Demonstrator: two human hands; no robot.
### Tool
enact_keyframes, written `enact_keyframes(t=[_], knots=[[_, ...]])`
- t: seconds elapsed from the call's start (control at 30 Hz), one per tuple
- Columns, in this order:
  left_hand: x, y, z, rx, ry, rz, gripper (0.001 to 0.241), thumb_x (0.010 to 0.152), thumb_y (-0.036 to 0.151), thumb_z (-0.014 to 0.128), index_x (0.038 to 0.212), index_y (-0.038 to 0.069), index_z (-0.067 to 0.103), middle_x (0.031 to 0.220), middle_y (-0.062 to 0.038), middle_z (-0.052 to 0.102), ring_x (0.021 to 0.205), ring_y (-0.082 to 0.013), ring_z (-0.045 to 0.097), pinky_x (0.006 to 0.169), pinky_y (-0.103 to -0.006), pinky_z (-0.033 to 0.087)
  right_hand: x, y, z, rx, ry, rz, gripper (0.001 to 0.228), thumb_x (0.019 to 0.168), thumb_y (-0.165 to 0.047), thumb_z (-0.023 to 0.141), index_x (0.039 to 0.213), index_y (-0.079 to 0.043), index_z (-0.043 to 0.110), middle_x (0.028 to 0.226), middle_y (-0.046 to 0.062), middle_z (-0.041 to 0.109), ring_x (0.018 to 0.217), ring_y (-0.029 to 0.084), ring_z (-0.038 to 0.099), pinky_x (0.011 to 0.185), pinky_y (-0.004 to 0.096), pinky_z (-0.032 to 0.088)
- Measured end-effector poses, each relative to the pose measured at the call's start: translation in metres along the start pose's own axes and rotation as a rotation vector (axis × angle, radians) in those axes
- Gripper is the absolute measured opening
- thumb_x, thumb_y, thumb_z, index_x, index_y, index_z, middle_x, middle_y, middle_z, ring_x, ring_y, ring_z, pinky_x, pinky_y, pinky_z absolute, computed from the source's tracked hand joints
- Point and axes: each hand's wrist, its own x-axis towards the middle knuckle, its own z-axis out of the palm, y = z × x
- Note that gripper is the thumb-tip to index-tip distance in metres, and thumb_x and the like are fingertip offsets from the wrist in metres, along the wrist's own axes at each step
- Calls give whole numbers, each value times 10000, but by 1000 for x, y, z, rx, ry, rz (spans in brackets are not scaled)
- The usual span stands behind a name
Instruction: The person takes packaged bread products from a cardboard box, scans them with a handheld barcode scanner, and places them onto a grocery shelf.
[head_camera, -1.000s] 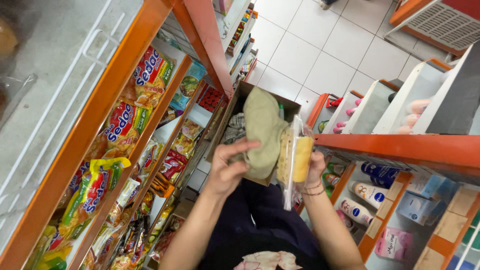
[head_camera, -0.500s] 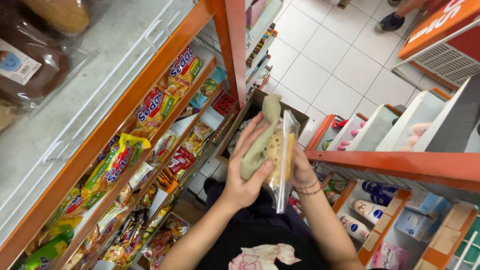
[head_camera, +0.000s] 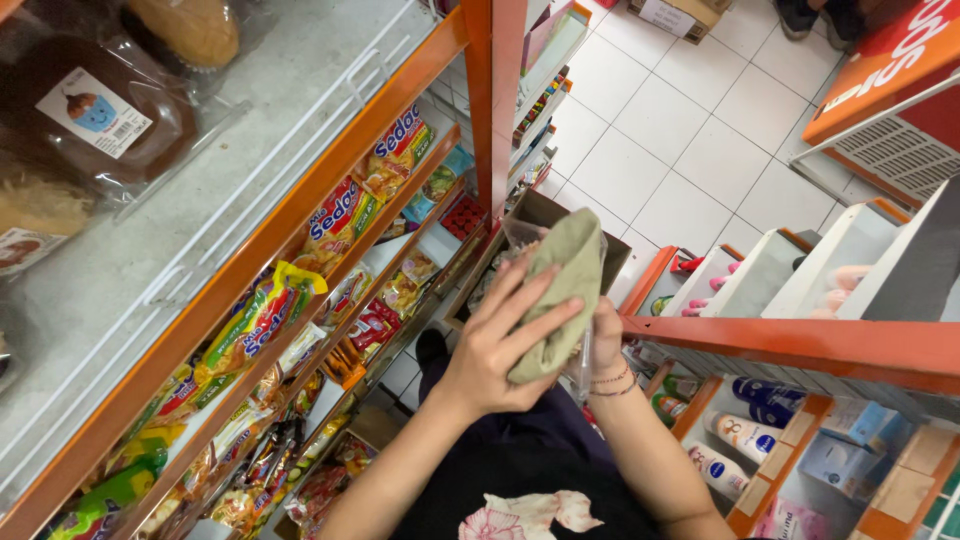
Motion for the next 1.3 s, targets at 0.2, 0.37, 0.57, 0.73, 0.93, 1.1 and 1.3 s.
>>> enact_keyframes(t=[0.2, 0.37, 0.57, 0.73, 0.93, 1.1, 1.3], knots=[[-60, -32, -7, -13, 40, 140, 515, 778, 248, 722, 1237, 16, 730, 1372, -191, 633, 1335, -448, 595, 1204, -569, 438, 15, -12, 35, 116, -33, -103, 892, 860, -432, 746, 1563, 17, 432, 1443, 285, 543, 1266, 367, 603, 1060, 458, 528], [-77, -44, -6, -64, 317, -301, 440, 895, 211, 669, 1275, 1, 738, 1373, -191, 687, 1318, -404, 668, 1183, -504, 501, 16, -18, 35, 141, -144, -61, 899, 819, -398, 790, 1522, 40, 442, 1424, 260, 554, 1257, 412, 617, 1024, 502, 554], [-18, -21, -7, -96, 80, -171, 638, 844, 224, 752, 1440, 78, 577, 1596, -285, 368, 1488, -498, 372, 1228, -554, 340, -1, 3, 16, -91, -3, -33, 904, 796, -339, 771, 1566, -38, 405, 1443, 199, 542, 1284, 303, 589, 1086, 428, 521], [-24, -33, 9, -52, -114, -52, 631, 791, 210, 766, 1411, 189, 644, 1575, -203, 477, 1507, -473, 401, 1268, -544, 365, -2, 4, -18, -5, 28, -89, 806, 900, -374, 694, 1552, 38, 456, 1421, 235, 593, 1265, 341, 603, 1081, 453, 508], [-102, -90, 67, -189, -215, -172, 503, 834, 164, 717, 1326, 65, 679, 1465, -188, 614, 1442, -403, 521, 1220, -495, 424, -2, -27, -41, 79, 277, -351, 714, 920, -439, 677, 1499, -63, 496, 1392, 175, 604, 1261, 324, 606, 1087, 455, 501], [-175, -198, 184, -885, -51, -1312, 503, 854, 242, 740, 1277, -17, 656, 1204, -254, 693, 1122, -422, 644, 938, -435, 537, -24, -44, -75, 29, 497, -409, 745, 875, -480, 676, 1481, -99, 471, 1377, 135, 590, 1256, 302, 602, 1083, 490, 501], [-191, -312, 316, -209, -150, -1061, 595, 771, 267, 829, 1246, -29, 625, 1246, -196, 569, 1189, -362, 544, 1011, -486, 460, -55, -18, -137, -5, 611, -357, 781, 897, -488, 665, 1507, -44, 465, 1388, 146, 585, 1240, 323, 600, 1025, 540, 487]])
